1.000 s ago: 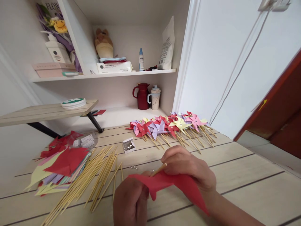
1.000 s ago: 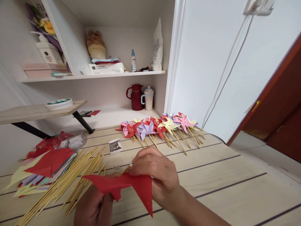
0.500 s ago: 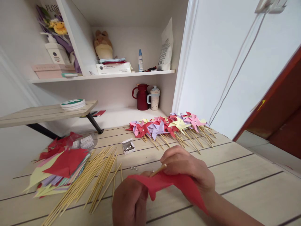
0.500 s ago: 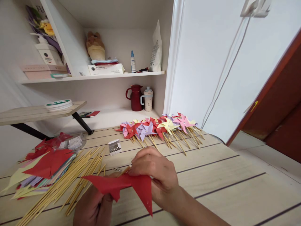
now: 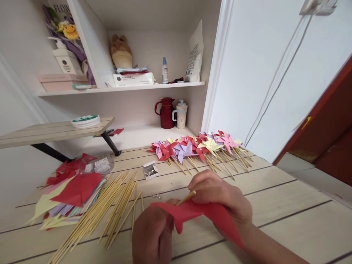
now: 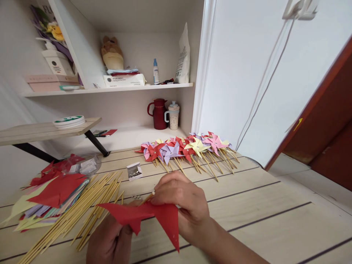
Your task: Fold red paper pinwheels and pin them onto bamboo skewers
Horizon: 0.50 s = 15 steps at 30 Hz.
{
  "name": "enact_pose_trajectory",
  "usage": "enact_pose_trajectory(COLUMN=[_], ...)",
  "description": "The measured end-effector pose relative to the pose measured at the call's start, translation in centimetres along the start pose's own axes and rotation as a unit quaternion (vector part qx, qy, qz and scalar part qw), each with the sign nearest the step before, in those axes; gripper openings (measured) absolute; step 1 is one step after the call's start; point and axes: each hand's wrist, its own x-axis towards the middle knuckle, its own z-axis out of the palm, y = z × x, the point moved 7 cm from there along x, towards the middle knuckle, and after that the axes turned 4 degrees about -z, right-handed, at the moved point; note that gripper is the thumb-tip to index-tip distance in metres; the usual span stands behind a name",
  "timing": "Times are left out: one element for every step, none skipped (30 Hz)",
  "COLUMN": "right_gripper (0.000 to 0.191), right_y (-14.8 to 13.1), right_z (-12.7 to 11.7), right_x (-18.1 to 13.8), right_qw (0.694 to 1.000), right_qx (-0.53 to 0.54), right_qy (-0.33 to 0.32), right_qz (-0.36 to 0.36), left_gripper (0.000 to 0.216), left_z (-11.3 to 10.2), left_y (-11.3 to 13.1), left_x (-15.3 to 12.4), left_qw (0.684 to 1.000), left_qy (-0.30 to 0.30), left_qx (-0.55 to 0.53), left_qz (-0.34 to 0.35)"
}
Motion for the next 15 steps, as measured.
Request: enact_pose_trajectory(right_gripper=[0.02,0.02,0.02,0.02,0.019,0.019,0.018,0.018,0.018,0.018,0.019,0.019,0.02,0.02,0.02], right_y=[-0.01,-0.04,-0.08,-0.12,-0.13,-0.15,-0.16,-0.15,-0.15,-0.13,-0.09,-0.03,0.02,0.06,0.09], right_z=[-0.01,-0.01,0.0,0.0,0.01,0.03,0.04,0.04,0.03,0.01,0.01,0.0,0.0,0.0,-0.01], right_x=[-0.01,-0.02,-0.02,-0.03,-0.03,-0.02,-0.02,-0.03,-0.03,-0.05,-0.07,-0.1,-0.14,-0.18,-0.22], right_qw=[1.0,1.0,1.0,1.0,1.0,1.0,1.0,1.0,1.0,1.0,1.0,1.0,1.0,1.0,1.0], right_qx=[-0.001,-0.002,-0.002,-0.003,-0.002,-0.001,0.0,0.0,0.0,-0.001,-0.002,-0.003,-0.005,-0.008,-0.011], right_qy=[0.001,0.001,0.002,0.003,0.004,0.004,0.005,0.005,0.006,0.007,0.006,0.004,0.002,-0.001,-0.003], right_qz=[0.0,-0.002,-0.005,-0.007,-0.008,-0.008,-0.008,-0.007,-0.005,-0.004,-0.001,0.003,0.007,0.009,0.01], left_gripper=[0.028,0.028,0.028,0.028,0.028,0.028,0.028,0.028,0.028,0.027,0.027,0.027,0.027,0.027,0.027], left_z=[0.0,0.0,0.0,-0.01,-0.01,0.01,0.03,0.03,0.03,0.02,0.01,0.0,0.0,-0.01,-0.03], left_y=[-0.02,-0.06,-0.08,-0.1,-0.1,-0.09,-0.07,-0.06,-0.05,-0.06,-0.07,-0.09,-0.11,-0.14,-0.16], left_x=[0.0,0.0,0.01,0.03,0.07,0.1,0.14,0.18,0.22,0.24,0.26,0.28,0.31,0.34,0.38], left_qw=[1.0,1.0,1.0,1.0,1.0,1.0,1.0,1.0,1.0,1.0,1.0,0.999,0.999,0.999,0.999], left_qy=[0.002,0.003,0.004,0.004,0.004,0.002,0.0,-0.001,-0.001,-0.001,0.0,0.001,0.0,0.0,-0.001], left_qx=[0.0,0.0,-0.001,-0.002,-0.004,-0.007,-0.012,-0.017,-0.021,-0.023,-0.024,-0.024,-0.022,-0.021,-0.019], left_qz=[-0.001,-0.003,-0.005,-0.007,-0.007,-0.007,-0.008,-0.009,-0.011,-0.015,-0.019,-0.024,-0.029,-0.034,-0.038])
